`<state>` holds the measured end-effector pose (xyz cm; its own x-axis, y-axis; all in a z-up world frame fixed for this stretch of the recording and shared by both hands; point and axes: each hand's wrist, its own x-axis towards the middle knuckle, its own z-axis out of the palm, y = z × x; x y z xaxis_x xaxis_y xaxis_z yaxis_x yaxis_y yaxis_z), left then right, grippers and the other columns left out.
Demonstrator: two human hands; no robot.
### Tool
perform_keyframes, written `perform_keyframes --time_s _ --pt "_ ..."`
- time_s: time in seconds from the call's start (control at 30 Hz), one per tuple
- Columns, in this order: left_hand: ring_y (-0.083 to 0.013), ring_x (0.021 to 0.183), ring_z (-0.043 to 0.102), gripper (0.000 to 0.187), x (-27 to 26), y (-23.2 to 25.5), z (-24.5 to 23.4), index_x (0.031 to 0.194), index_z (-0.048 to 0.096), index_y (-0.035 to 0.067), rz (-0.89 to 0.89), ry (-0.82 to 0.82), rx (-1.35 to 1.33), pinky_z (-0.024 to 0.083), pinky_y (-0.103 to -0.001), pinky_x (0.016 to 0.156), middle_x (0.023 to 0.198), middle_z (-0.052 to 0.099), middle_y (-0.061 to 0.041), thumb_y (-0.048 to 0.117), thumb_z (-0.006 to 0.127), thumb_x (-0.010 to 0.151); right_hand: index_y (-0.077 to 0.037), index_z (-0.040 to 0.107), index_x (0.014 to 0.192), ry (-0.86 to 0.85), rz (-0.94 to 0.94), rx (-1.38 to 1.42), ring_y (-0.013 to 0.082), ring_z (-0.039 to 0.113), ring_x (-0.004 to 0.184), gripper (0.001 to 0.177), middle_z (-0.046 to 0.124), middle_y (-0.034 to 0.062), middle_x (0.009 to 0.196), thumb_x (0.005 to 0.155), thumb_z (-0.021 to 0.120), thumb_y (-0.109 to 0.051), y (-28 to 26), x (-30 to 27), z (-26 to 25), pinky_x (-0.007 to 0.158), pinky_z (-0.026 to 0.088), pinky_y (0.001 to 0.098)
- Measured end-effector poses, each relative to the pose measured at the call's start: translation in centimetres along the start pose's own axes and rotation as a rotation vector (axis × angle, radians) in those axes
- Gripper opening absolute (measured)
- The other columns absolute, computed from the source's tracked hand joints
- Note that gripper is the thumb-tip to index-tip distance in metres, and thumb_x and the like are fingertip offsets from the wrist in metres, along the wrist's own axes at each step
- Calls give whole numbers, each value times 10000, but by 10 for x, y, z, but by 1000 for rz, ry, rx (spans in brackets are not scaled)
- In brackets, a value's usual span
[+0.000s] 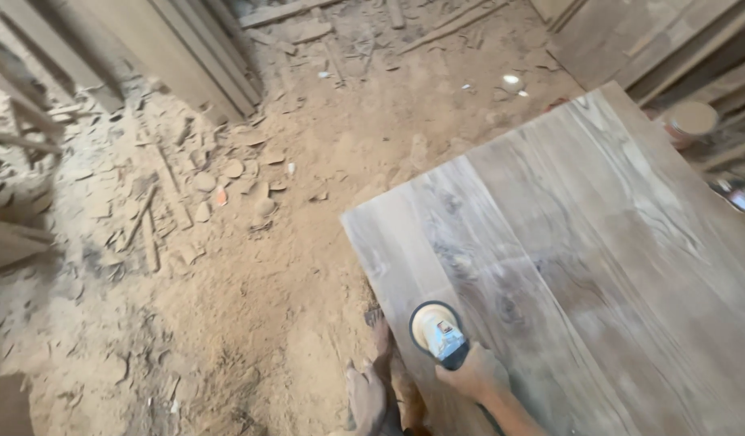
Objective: Sanding a large wooden board using an electric orbital sander.
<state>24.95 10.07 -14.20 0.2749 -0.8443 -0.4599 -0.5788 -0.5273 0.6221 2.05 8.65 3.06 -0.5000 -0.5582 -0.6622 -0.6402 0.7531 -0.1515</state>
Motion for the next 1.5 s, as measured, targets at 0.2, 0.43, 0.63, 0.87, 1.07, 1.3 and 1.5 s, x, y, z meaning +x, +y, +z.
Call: perform_keyframes --time_s 0.2,0.43,0.63,0.87,1.07,1.3,1.5 --pt "-462 1050 737 856 16 -66 101 1227 690 -97 -545 -313 -548 559 -510 918 1135 772 -317 616 249 1053 -53 662 1203 -78 -122 -84 345 726 1094 806 749 192 1120 611 847 -568 -48 -5 -3 943 592 445" --pt "-357 1186 654 878 -15 -10 142 1347 613 11 -1045 -255 -1028 492 -418 1033 1251 700 -200 764 339 988 -52 651 1196 -52 -124 -125 353 727 1090 795 747 201 1108 609 861 -544 -65 0 -15 949 587 450" --pt "-375 1205 649 878 -46 -6 141 1335 632 25 -868 -194 -791 479 -434 1049 1259 704 -212 764 328 972 -12 635 1222 18 -68 -73 363 739 1085 832 754 226 1112 615 857 -537 -56 17 -27 937 598 452" --pt "-397 1227 642 879 -29 49 102 1322 653 42 -627 -147 -489 464 -452 1068 1268 708 -225 764 314 953 8 613 1265 86 20 -2 389 738 1084 893 750 258 1117 615 842 -560 -37 41 -36 931 594 468" --pt "-419 1253 620 878 -5 127 62 1328 644 65 -512 -115 -281 449 -477 1083 1285 696 -235 771 314 924 53 713 1127 162 106 64 410 749 1052 837 753 296 1084 601 847 -584 -8 71 -53 914 601 471" --pt "-424 1217 644 842 -5 151 58 1317 641 101 -656 -72 -17 452 -517 1078 1230 720 -228 771 301 937 105 748 998 273 148 143 414 772 988 796 764 325 1010 584 877 -562 27 113 -70 859 612 480" --pt "-426 1174 656 825 -6 157 55 1285 662 123 -637 42 55 483 -527 1027 1191 723 -212 773 331 901 83 772 982 284 192 176 418 770 1004 776 772 320 1002 595 865 -582 56 137 -90 872 605 485"
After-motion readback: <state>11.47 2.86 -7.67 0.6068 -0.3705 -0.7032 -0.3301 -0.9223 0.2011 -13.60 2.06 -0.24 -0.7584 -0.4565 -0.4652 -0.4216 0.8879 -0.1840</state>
